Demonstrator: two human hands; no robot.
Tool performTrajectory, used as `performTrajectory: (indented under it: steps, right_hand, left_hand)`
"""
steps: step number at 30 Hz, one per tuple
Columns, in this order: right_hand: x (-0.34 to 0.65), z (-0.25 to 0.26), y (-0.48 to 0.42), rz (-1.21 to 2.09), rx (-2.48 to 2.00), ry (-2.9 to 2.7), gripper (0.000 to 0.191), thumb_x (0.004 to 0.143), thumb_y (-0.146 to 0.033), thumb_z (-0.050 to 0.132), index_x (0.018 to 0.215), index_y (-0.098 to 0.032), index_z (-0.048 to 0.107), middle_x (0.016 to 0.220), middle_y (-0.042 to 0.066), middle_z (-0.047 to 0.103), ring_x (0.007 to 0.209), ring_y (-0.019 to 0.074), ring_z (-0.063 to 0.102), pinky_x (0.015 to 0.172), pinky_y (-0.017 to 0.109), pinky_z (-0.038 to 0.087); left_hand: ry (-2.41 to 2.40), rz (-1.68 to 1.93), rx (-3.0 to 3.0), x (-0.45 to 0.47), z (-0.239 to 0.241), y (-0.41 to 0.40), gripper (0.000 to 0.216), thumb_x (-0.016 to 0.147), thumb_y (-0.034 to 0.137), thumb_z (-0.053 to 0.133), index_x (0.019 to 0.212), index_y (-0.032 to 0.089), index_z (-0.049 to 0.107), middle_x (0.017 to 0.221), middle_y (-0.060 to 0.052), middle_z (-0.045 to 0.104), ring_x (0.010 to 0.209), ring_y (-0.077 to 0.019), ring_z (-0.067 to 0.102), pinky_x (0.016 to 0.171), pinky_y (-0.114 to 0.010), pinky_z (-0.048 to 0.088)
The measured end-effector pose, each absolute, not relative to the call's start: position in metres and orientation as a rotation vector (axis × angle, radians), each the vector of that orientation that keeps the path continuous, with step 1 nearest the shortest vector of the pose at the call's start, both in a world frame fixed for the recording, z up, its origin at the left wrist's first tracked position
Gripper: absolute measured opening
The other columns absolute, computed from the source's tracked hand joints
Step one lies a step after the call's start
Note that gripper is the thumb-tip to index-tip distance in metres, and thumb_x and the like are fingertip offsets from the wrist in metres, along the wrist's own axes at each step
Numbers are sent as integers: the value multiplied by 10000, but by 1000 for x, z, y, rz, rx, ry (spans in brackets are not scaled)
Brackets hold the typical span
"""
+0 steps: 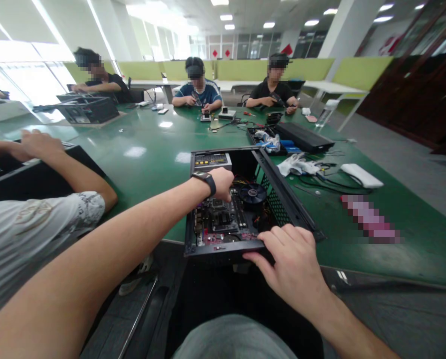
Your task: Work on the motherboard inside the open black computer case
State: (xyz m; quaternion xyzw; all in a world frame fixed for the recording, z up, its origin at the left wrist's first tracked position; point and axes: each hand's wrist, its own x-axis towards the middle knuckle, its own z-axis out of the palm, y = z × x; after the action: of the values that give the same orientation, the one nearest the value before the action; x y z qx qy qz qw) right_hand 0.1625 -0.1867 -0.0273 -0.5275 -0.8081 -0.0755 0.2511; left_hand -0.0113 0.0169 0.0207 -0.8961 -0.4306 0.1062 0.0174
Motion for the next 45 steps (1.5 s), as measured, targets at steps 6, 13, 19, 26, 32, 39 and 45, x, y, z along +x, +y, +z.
performTrajectory:
  steps: [6, 13, 19, 26, 32, 39, 45]
  right_hand:
    - [162, -29, -202, -155, -1436, -2155, 207, 882, -421, 658, 880, -222, 604, 803, 16, 583, 815, 211, 467, 800, 381, 277]
    - [161, -29, -203, -146, -1425, -2134, 205, 884, -423, 651, 881, -223, 604, 802, 18, 586, 816, 211, 458, 806, 384, 280]
    - [161, -31, -204, -126, -1439, -2119, 226, 884, -442, 646, 914, -220, 618, 818, 23, 588, 832, 213, 460, 817, 391, 279]
    - [160, -31, -202, -117, -1464, -2130, 255, 903, -468, 615, 903, -214, 626, 821, 32, 591, 839, 212, 461, 817, 391, 276]
    - [161, -31, -204, -118, -1465, -2130, 251, 896, -462, 628, 903, -211, 629, 830, 37, 600, 844, 211, 465, 829, 390, 277]
    - [162, -32, -204, -129, -1453, -2123, 234, 886, -454, 637, 907, -221, 623, 815, 29, 591, 839, 222, 467, 820, 399, 278]
    - [162, -33, -204, -146, -1444, -2122, 247, 888, -463, 632, 904, -217, 631, 799, 32, 585, 827, 217, 463, 808, 396, 275]
  left_hand:
    - [-1333, 619, -2751, -2, -2, 17, 467, 595, 401, 817, 982, 143, 780, 991, -150, 756, 939, -277, 701, 784, -297, 546]
    - [-1359, 807, -2691, -1, -9, 22, 525, 562, 379, 861, 1018, 133, 779, 1055, -152, 754, 1010, -295, 694, 842, -290, 544]
    - [-1353, 868, -2652, 3, -9, 22, 578, 522, 342, 880, 1050, 134, 771, 1079, -148, 753, 1017, -290, 697, 843, -275, 544]
    - [-1342, 892, -2641, 3, -13, 22, 545, 528, 331, 862, 1033, 143, 782, 1051, -161, 760, 982, -298, 708, 796, -283, 552]
    - [-1300, 921, -2621, 4, -13, 21, 497, 581, 338, 840, 1026, 126, 777, 1048, -164, 759, 995, -291, 703, 802, -272, 537]
    - [-1299, 910, -2651, 3, -18, 25, 593, 516, 323, 877, 1072, 150, 764, 1074, -145, 756, 1006, -278, 697, 840, -272, 528]
    - [-1286, 884, -2669, 3, -23, 27, 523, 536, 335, 867, 1016, 148, 776, 1061, -145, 758, 997, -275, 697, 825, -267, 532]
